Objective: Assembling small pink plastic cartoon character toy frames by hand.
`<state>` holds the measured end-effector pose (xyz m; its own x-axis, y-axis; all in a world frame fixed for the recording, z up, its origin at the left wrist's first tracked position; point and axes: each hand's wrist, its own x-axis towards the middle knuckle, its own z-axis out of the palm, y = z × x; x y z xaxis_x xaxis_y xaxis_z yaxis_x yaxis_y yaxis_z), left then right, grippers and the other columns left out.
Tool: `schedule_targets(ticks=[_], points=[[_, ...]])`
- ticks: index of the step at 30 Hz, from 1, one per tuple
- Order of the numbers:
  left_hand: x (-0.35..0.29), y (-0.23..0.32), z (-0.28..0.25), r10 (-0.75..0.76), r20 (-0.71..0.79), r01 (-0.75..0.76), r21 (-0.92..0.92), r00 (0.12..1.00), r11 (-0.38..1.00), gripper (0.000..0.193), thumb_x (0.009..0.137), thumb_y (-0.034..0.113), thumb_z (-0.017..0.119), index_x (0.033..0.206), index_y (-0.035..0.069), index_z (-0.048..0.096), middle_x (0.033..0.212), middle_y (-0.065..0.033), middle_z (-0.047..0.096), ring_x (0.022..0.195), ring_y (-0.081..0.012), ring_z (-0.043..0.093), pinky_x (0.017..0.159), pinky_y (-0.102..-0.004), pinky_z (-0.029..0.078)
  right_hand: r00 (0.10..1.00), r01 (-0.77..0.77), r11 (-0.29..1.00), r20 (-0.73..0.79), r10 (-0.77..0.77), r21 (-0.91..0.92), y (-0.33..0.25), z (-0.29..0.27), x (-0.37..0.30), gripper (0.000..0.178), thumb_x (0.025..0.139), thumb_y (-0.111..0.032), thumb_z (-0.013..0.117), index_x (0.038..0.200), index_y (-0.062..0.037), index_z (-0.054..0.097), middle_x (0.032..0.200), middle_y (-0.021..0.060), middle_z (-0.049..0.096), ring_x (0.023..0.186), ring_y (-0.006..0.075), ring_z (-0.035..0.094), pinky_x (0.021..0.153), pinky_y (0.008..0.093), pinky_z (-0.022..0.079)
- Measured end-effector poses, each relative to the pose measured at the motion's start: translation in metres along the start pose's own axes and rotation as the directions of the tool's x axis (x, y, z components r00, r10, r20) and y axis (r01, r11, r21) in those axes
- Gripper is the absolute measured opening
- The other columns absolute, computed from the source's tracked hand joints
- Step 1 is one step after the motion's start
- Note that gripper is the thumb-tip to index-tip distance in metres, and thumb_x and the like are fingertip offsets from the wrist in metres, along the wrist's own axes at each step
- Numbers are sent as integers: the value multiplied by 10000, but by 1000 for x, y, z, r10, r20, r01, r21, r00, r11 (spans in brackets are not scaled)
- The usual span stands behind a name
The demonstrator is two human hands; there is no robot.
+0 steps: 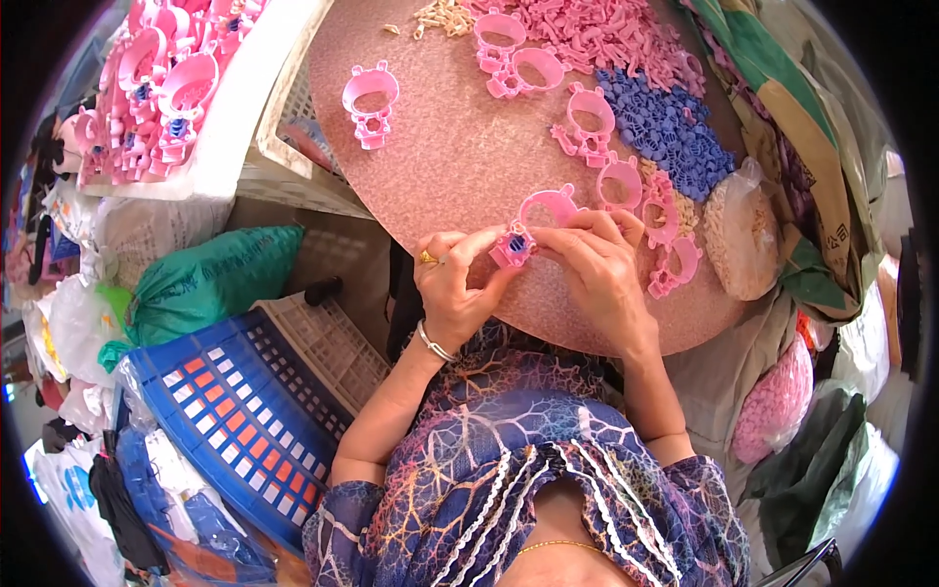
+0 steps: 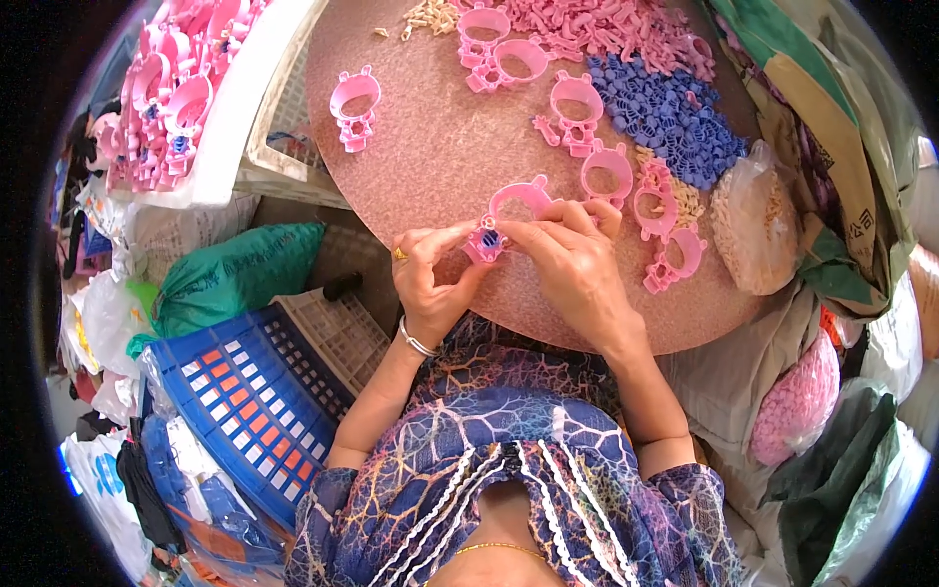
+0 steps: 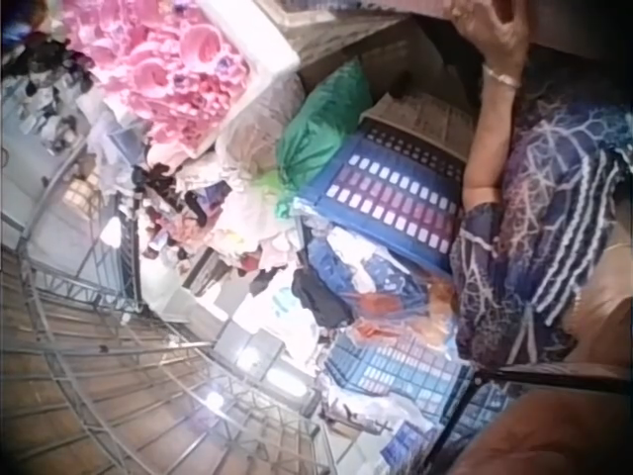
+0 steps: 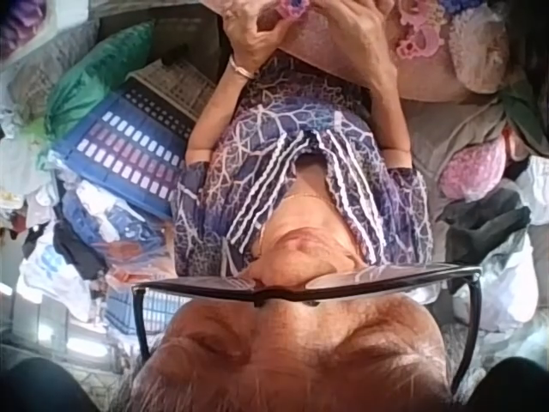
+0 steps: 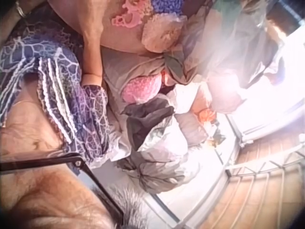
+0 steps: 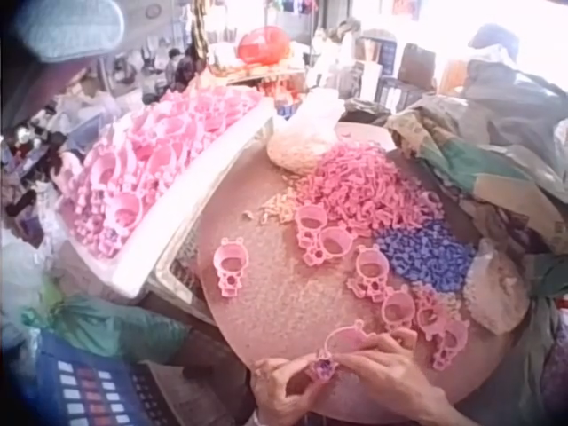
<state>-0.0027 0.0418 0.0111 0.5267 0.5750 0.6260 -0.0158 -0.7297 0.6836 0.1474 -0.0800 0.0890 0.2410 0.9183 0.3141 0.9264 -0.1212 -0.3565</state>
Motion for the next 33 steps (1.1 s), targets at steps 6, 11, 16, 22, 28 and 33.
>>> schedule_targets(ticks=[6,11,16,22,28,33], points=[[1,3,-8,48,76,-51,39,996,998,502,741,213,872,1171,93,643,1076,-23,730,894,-222,619,857,-382,441,984,27,999,-178,-20,37,1,-8,-4,467,720,-130,800,1177,-153,706,1215,19,688,1129,247,609,990,409,377],[4,13,-17,92,255,-146,202,963,968,443,788,161,789,1214,100,679,1275,-67,662,1072,-237,591,964,-428,461,1000,6,996,2,-6,87,14,1,-18,610,690,-117,818,1278,-123,652,1381,73,590,1268,308,531,1052,454,396],[4,20,-15,249,344,-348,264,905,900,367,860,60,638,1218,73,713,1322,-98,633,1224,-251,567,1082,-452,479,999,10,993,-53,-4,118,18,6,-23,594,698,-93,793,1274,-119,648,1349,76,606,1244,298,550,1024,437,413],[4,27,-11,179,405,-288,226,896,931,372,822,-20,642,1189,-38,702,1294,-133,653,1231,-298,605,1012,-387,532,994,56,992,-101,-45,111,20,8,-25,555,707,-79,778,1250,-103,665,1296,76,637,1220,286,570,1019,433,423],[-19,67,-35,-417,422,529,-194,805,826,289,909,-42,648,1195,-37,681,1185,-152,701,1125,-266,668,926,-343,539,996,80,971,-62,-68,227,10,3,-35,526,758,-109,768,1273,-113,662,1293,88,632,1196,291,576,1007,439,425],[-57,68,-55,-602,707,799,-573,370,-183,310,1051,121,550,1314,-33,605,1207,-127,683,1093,-190,653,1008,-324,503,1000,-10,888,30,-4,459,-23,24,-40,479,802,-150,762,1271,-168,668,1302,103,588,1121,296,572,970,439,406]])
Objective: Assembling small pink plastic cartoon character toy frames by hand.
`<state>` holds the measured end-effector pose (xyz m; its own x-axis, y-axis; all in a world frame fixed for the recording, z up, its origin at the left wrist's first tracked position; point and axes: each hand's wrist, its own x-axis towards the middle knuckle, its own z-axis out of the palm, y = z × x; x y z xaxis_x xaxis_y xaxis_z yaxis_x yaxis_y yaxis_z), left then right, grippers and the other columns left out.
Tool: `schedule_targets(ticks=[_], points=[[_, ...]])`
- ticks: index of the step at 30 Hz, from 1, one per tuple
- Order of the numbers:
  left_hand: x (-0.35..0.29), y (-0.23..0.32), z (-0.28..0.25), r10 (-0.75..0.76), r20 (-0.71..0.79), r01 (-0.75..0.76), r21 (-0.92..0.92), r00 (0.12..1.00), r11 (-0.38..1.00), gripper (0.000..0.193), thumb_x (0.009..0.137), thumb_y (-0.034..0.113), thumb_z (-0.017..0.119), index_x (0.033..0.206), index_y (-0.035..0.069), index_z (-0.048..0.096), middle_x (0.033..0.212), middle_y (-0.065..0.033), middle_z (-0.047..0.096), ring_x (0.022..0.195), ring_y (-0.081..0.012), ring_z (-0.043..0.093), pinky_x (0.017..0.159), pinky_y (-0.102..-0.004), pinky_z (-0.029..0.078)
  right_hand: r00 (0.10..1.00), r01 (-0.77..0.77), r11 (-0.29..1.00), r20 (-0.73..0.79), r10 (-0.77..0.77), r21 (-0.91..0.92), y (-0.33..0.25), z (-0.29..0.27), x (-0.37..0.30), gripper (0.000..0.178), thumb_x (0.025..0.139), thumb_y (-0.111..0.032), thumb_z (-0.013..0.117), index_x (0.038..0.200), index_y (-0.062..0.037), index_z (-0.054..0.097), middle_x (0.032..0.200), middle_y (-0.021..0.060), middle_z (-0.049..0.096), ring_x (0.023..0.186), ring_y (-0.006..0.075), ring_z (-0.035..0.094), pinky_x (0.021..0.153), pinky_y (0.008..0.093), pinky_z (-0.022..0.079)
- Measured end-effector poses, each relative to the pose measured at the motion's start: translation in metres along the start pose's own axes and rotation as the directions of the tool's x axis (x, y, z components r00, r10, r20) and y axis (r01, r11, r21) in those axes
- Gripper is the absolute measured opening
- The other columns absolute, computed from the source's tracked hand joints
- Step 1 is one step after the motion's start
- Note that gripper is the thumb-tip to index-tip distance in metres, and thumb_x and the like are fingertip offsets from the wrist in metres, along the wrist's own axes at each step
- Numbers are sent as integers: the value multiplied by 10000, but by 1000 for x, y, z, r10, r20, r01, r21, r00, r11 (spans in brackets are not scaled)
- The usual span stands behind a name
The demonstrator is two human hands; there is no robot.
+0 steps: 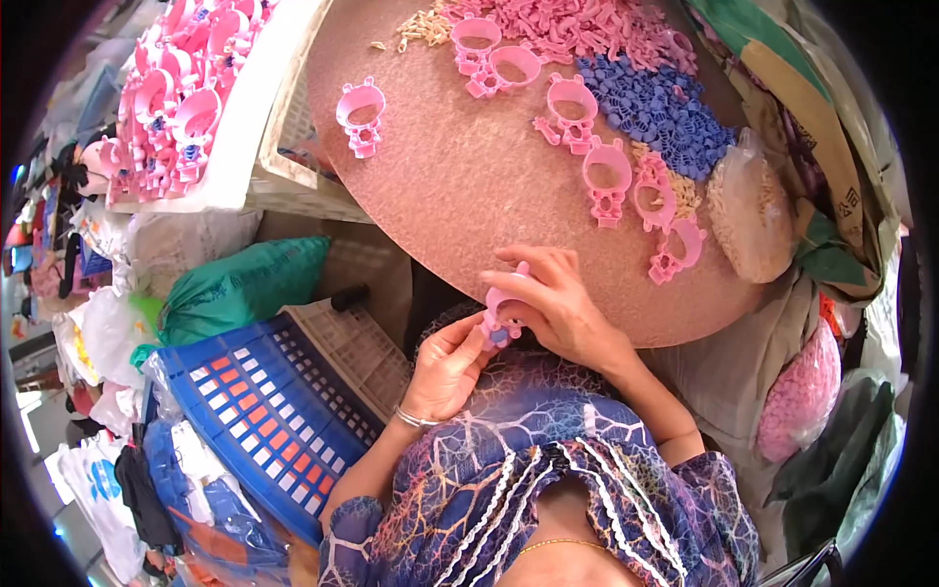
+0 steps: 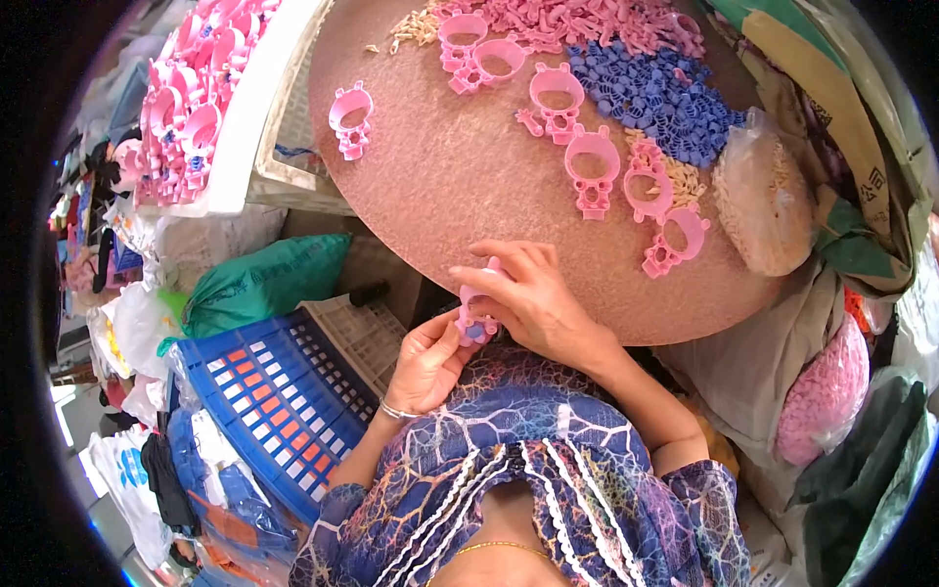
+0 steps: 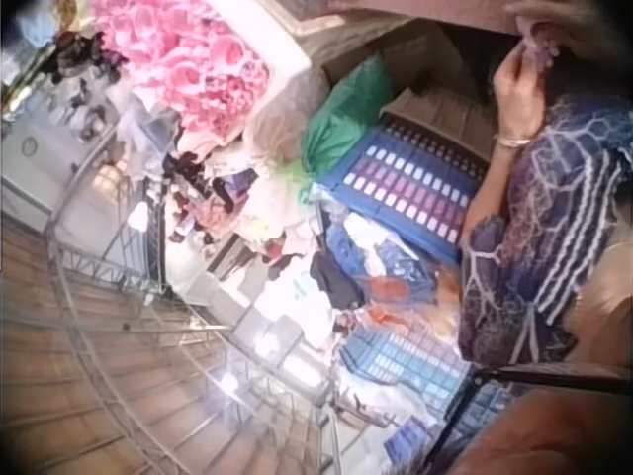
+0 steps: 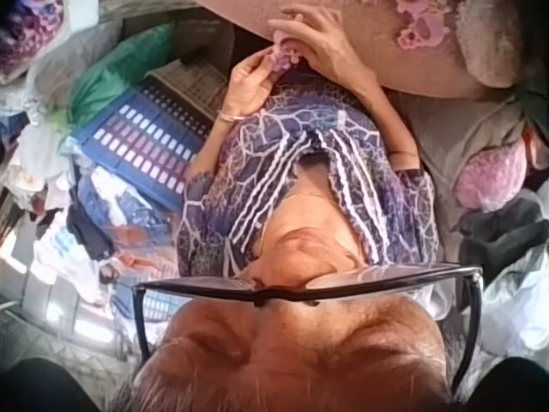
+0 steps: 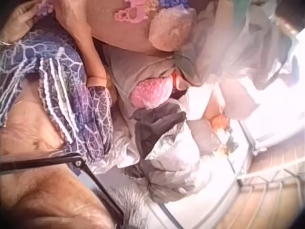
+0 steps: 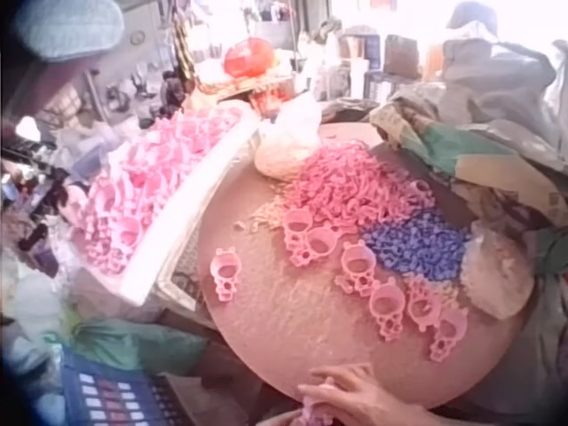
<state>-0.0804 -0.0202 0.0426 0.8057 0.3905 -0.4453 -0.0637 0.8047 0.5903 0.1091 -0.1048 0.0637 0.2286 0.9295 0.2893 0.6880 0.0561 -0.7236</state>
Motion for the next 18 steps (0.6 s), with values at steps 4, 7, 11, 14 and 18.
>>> schedule_targets(ticks=[4,7,11,14,18], points=[[1,-9,-10,-73,34,78,-193,997,978,360,1048,169,548,1342,-38,566,1227,-119,661,1142,-207,637,1066,-362,503,999,-54,995,-9,54,-84,-1,13,4,374,825,-97,719,1192,-161,688,1262,101,605,1148,301,555,995,447,368],[5,-9,-6,-103,-12,99,-200,995,975,385,1051,191,539,1364,-32,527,1309,-134,612,1212,-222,606,1123,-394,471,998,-66,988,-29,63,-143,1,11,6,320,848,-119,700,1163,-171,689,1256,84,611,1156,300,552,1003,463,347],[6,-10,-6,-115,-12,110,-227,993,968,357,1048,207,544,1329,-12,554,1292,-122,626,1205,-222,610,1123,-393,471,997,-71,975,-41,64,-210,2,10,6,285,872,-150,689,1156,-180,689,1296,69,613,1220,299,533,1034,474,332],[5,-9,-6,-132,7,130,-230,991,964,327,1042,221,555,1286,4,581,1273,-117,640,1196,-224,617,1120,-397,473,996,-91,976,-35,86,-198,4,11,3,286,876,-154,690,1161,-169,687,1322,71,607,1249,300,523,1056,475,320],[4,-7,-1,-183,-36,164,-301,983,939,268,1026,205,583,1201,5,620,1202,-118,668,1159,-226,634,1106,-408,484,995,-95,975,-52,87,-201,3,12,2,284,876,-156,688,1160,-148,683,1332,74,607,1255,291,523,1068,476,316]])
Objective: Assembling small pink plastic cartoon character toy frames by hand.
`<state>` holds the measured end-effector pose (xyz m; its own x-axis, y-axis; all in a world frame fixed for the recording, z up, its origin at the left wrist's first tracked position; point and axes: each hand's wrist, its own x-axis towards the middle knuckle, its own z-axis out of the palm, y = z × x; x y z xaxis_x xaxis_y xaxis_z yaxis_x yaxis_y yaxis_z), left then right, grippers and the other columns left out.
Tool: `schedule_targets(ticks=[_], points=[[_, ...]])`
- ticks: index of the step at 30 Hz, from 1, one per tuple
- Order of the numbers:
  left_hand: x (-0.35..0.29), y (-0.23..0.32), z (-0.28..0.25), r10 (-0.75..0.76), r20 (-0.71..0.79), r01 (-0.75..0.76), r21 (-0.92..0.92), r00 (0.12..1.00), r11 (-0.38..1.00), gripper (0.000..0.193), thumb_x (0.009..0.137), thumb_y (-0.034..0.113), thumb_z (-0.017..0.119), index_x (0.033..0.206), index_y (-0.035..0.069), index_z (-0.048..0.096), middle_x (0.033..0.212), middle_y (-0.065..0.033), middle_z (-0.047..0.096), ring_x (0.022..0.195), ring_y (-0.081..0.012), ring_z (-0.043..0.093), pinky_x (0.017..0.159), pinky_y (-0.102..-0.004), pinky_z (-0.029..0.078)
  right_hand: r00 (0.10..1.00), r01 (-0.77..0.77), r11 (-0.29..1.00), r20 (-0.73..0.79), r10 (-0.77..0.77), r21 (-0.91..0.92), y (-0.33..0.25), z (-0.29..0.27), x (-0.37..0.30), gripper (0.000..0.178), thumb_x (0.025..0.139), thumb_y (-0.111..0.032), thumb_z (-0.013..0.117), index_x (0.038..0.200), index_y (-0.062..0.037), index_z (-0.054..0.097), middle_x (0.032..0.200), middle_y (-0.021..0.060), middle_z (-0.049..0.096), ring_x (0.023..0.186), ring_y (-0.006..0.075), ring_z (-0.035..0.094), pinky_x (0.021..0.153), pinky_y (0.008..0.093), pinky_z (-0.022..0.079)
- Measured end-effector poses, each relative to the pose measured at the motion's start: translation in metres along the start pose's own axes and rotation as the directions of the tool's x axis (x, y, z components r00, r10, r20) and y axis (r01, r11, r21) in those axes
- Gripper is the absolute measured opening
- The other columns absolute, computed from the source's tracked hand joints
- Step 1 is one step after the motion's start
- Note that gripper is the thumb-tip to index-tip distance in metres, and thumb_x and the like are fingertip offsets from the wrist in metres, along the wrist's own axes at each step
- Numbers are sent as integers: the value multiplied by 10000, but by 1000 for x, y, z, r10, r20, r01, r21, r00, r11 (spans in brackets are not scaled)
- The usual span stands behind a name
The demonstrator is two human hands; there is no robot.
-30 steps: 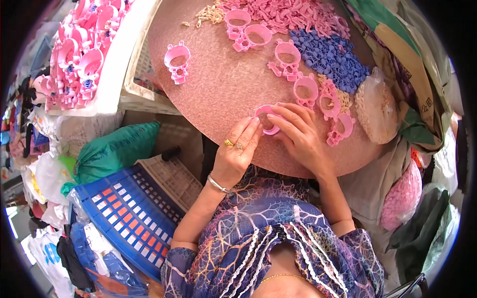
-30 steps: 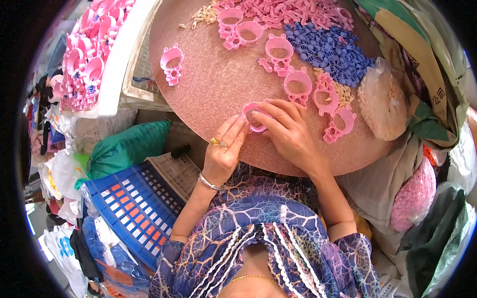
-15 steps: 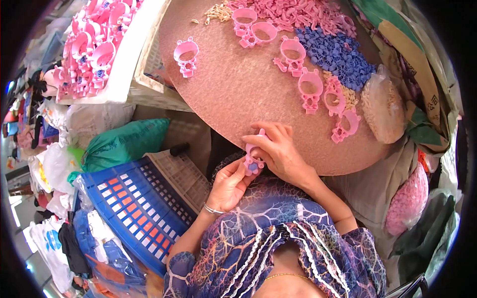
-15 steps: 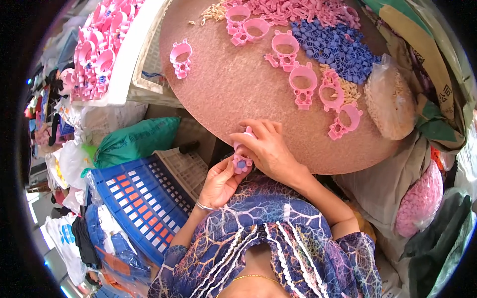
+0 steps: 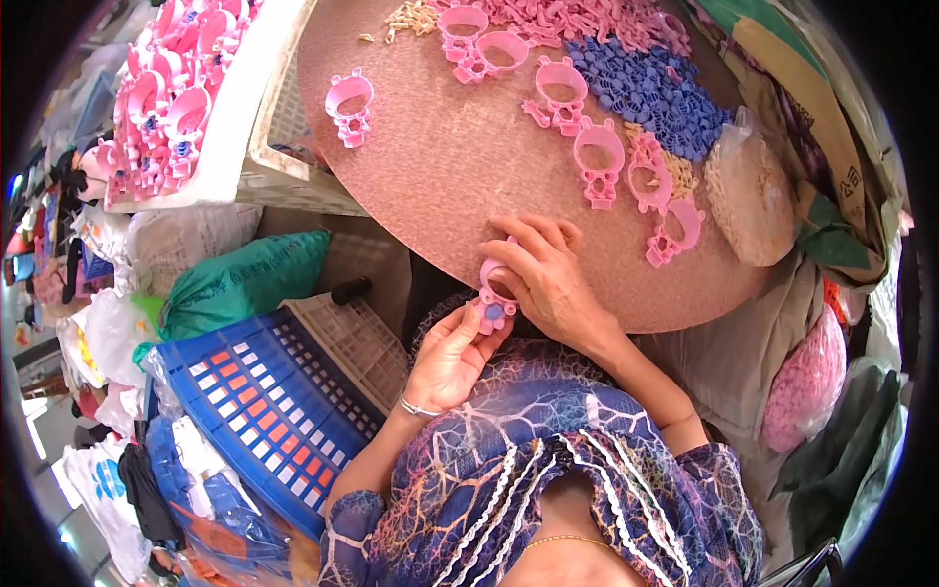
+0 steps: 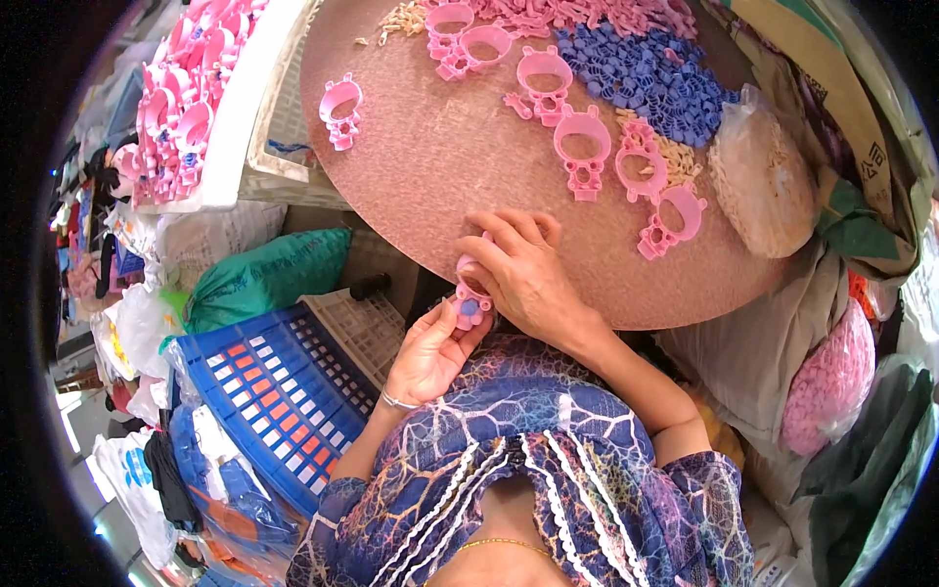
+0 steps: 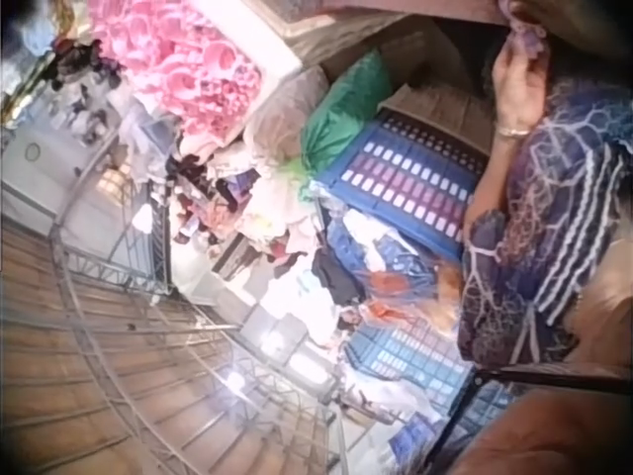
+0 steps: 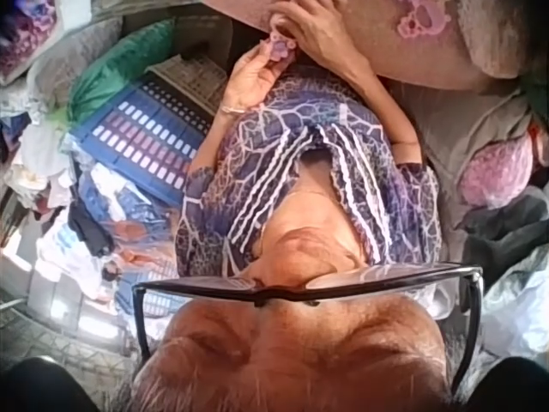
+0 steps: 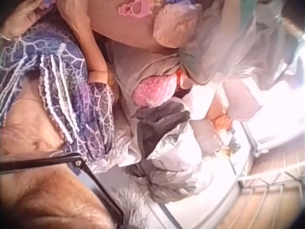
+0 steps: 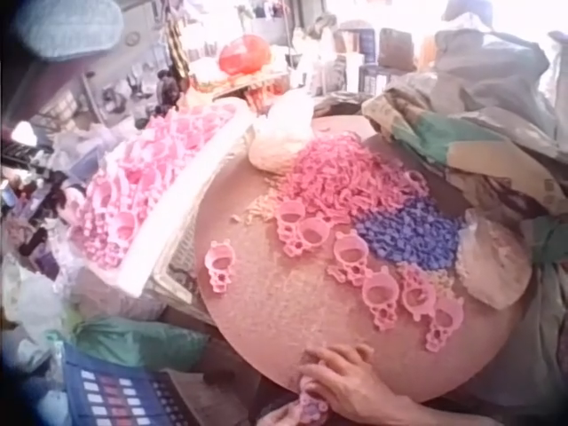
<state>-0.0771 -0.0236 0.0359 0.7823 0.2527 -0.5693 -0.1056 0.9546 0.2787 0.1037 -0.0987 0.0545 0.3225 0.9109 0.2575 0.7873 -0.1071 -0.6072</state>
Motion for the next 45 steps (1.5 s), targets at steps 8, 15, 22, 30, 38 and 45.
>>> schedule_targets(ticks=[8,15,22,30,38,45], points=[[2,2,-2,-9,-38,8,-50,999,999,216,1013,190,607,1118,7,655,1140,-113,691,1112,-239,656,1094,-427,496,1000,6,999,4,-6,-32,-1,4,6,296,886,-168,681,1169,-89,651,1373,96,595,1315,288,505,1115,504,285],[9,3,8,138,-163,-110,168,977,980,209,1004,227,640,945,35,584,945,-73,675,853,-178,678,906,-372,594,1000,1,992,6,0,-124,4,14,9,286,907,-149,658,1184,-86,632,1425,94,573,1381,257,477,1170,524,230],[36,7,8,639,739,-379,665,212,-643,179,818,61,807,916,33,660,946,-69,640,811,-215,613,717,-323,511,999,-27,986,-46,20,-164,10,15,20,324,916,-151,631,1230,-73,629,1437,104,565,1410,274,460,1217,545,165],[55,14,-12,485,863,-563,471,137,-679,313,744,54,867,1008,18,703,1147,-99,661,1060,-297,666,874,-398,572,1000,-10,976,-9,9,-218,11,15,30,359,914,-145,619,1266,-73,627,1439,117,562,1428,293,436,1225,561,127],[70,17,6,596,790,-506,576,144,-642,270,713,-20,846,923,27,684,1047,-86,696,974,-264,687,880,-403,487,996,-36,982,-87,20,-184,26,19,40,381,860,-155,641,1227,-50,639,1402,127,574,1384,298,474,1198,577,187],[69,22,18,607,766,-526,612,210,-591,287,742,-9,820,967,39,648,1051,-91,685,976,-273,673,894,-414,484,984,-60,995,-160,73,81,26,8,41,357,906,-126,658,1249,-32,631,1372,176,585,1315,327,530,1155,521,315]])
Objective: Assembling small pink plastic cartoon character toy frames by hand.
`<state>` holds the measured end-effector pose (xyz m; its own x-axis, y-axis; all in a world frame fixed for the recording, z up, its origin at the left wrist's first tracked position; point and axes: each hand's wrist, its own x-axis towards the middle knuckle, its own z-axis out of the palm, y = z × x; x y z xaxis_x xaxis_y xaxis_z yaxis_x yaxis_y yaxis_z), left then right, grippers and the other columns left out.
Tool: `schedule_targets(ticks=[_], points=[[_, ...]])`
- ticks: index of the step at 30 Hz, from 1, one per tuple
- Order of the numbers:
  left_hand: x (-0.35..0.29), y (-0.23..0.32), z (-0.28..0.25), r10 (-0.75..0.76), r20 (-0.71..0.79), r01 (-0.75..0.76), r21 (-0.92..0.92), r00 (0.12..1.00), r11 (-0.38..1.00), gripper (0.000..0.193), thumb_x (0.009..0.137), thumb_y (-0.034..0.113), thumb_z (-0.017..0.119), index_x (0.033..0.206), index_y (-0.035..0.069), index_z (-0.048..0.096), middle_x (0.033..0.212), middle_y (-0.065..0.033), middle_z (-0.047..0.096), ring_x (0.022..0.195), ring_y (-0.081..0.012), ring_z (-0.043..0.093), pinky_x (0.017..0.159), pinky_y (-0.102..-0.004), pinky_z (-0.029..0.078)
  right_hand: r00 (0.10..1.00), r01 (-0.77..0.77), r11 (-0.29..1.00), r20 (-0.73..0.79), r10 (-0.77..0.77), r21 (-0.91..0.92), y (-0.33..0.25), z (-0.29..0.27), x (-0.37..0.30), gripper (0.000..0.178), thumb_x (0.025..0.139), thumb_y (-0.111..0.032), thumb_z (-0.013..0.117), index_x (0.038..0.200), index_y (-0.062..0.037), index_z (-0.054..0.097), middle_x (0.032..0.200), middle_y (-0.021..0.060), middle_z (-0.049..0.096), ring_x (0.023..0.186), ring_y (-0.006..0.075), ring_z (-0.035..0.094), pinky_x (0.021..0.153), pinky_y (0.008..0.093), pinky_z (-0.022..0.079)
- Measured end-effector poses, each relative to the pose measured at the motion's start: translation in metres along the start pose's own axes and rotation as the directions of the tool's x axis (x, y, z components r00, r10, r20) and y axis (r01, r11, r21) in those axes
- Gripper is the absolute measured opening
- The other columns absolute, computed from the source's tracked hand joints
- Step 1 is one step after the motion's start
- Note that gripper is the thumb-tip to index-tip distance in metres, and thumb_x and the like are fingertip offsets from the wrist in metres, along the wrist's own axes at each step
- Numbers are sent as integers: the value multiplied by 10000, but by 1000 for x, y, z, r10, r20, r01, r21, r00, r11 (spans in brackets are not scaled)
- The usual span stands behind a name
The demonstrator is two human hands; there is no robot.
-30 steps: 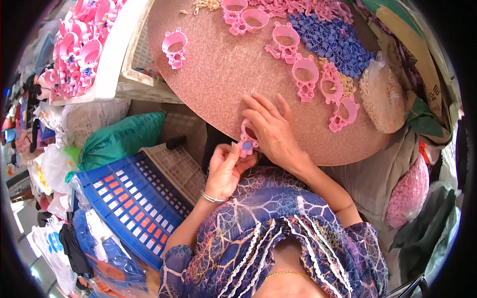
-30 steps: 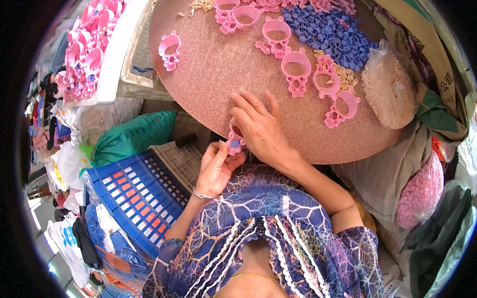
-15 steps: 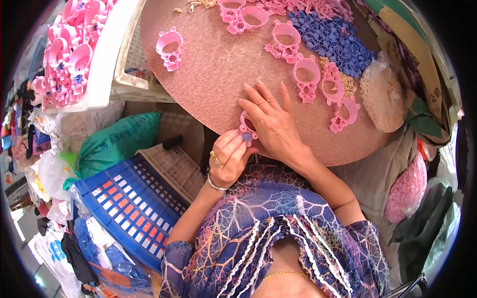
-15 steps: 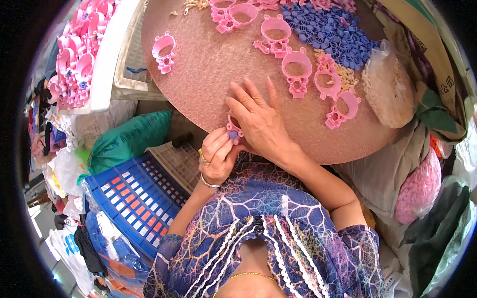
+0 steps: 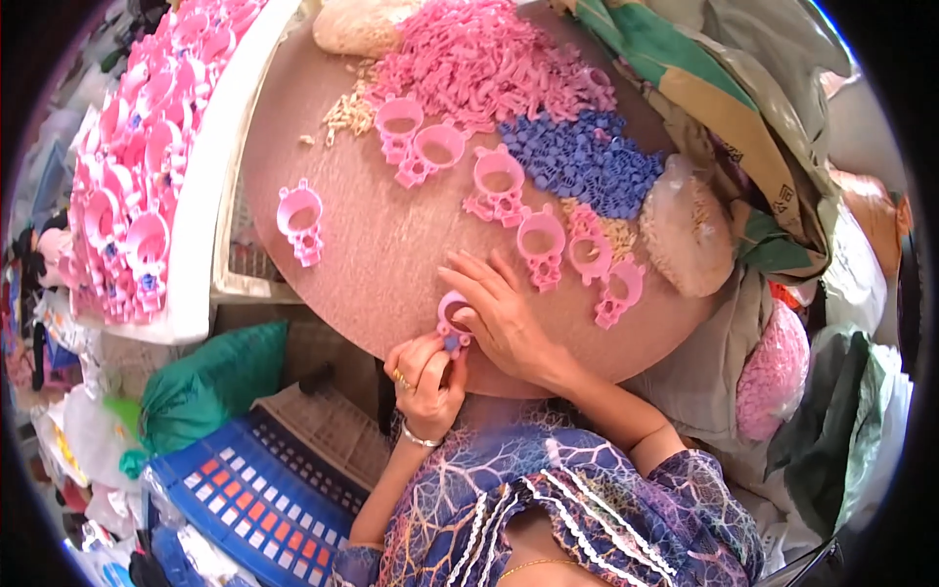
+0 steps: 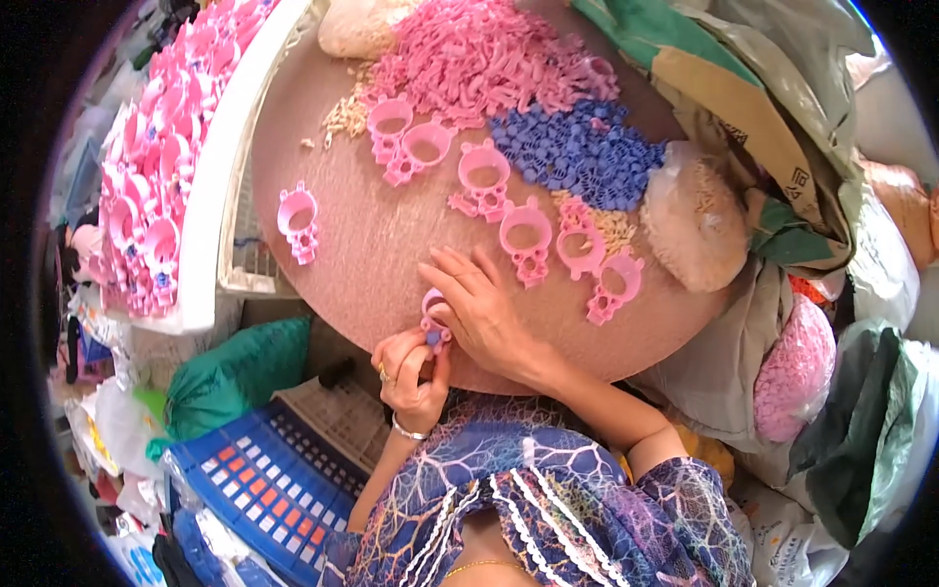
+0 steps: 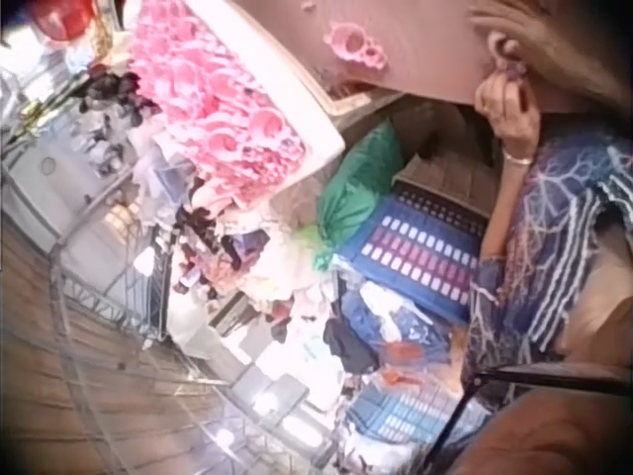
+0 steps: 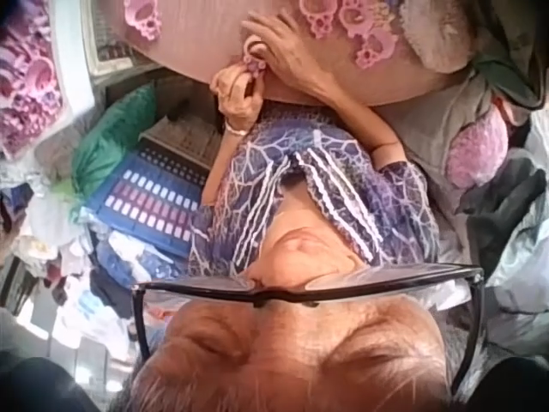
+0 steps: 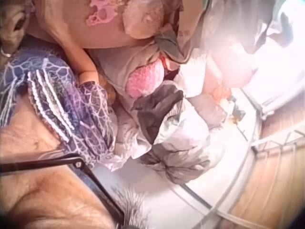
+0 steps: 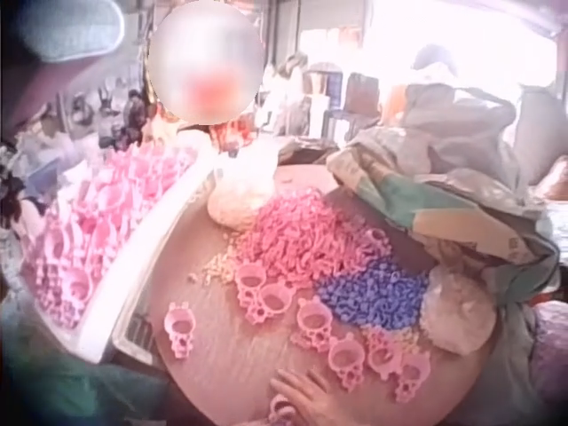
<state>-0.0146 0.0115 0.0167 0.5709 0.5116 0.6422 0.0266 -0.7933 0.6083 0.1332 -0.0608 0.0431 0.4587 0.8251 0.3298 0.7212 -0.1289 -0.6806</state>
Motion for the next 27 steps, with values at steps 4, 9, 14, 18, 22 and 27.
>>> schedule_targets(ticks=[4,9,14,18,22,27], points=[[4,-2,-1,24,4,-24,-1,1000,1000,311,722,-34,826,952,52,636,1029,-98,670,918,-278,671,836,-389,490,969,12,999,-246,-2,37,-2,-31,7,150,890,-98,687,1020,-24,694,1069,132,696,1041,323,634,970,473,439],[4,-4,1,30,-14,-30,25,999,999,319,716,-31,835,947,62,636,1029,-89,664,913,-269,670,835,-387,486,928,-106,933,-371,-31,-345,30,-76,44,115,859,-95,713,972,-73,720,1070,82,698,1037,287,596,941,431,411],[2,-2,3,27,-31,-26,22,999,999,341,697,-29,852,938,74,634,1021,-75,661,909,-262,668,834,-386,481,970,161,836,-70,-231,-525,27,-51,64,297,834,-84,639,1115,-131,723,1154,14,708,1212,248,561,1091,439,306],[-2,-3,4,28,-30,-27,19,999,999,339,700,-9,855,951,66,640,1038,-62,669,961,-240,669,874,-390,478,987,147,706,51,-155,-693,30,-27,76,408,852,-75,563,1251,-103,643,1111,60,709,1255,248,521,1176,505,186],[-3,-6,7,33,-31,-33,22,999,999,350,693,-9,857,952,65,634,1049,-62,665,969,-241,664,875,-392,475,981,187,671,105,-161,-718,25,-31,76,388,832,-52,571,1202,-102,675,1026,66,714,1200,258,548,1137,468,242],[3,-6,3,36,-45,-33,67,998,997,345,696,-26,858,957,50,646,1021,-77,682,890,-258,675,818,-379,490,997,-63,966,-24,71,252,-10,-47,46,380,785,125,611,1037,-116,761,962,62,669,914,209,639,806,308,486]])
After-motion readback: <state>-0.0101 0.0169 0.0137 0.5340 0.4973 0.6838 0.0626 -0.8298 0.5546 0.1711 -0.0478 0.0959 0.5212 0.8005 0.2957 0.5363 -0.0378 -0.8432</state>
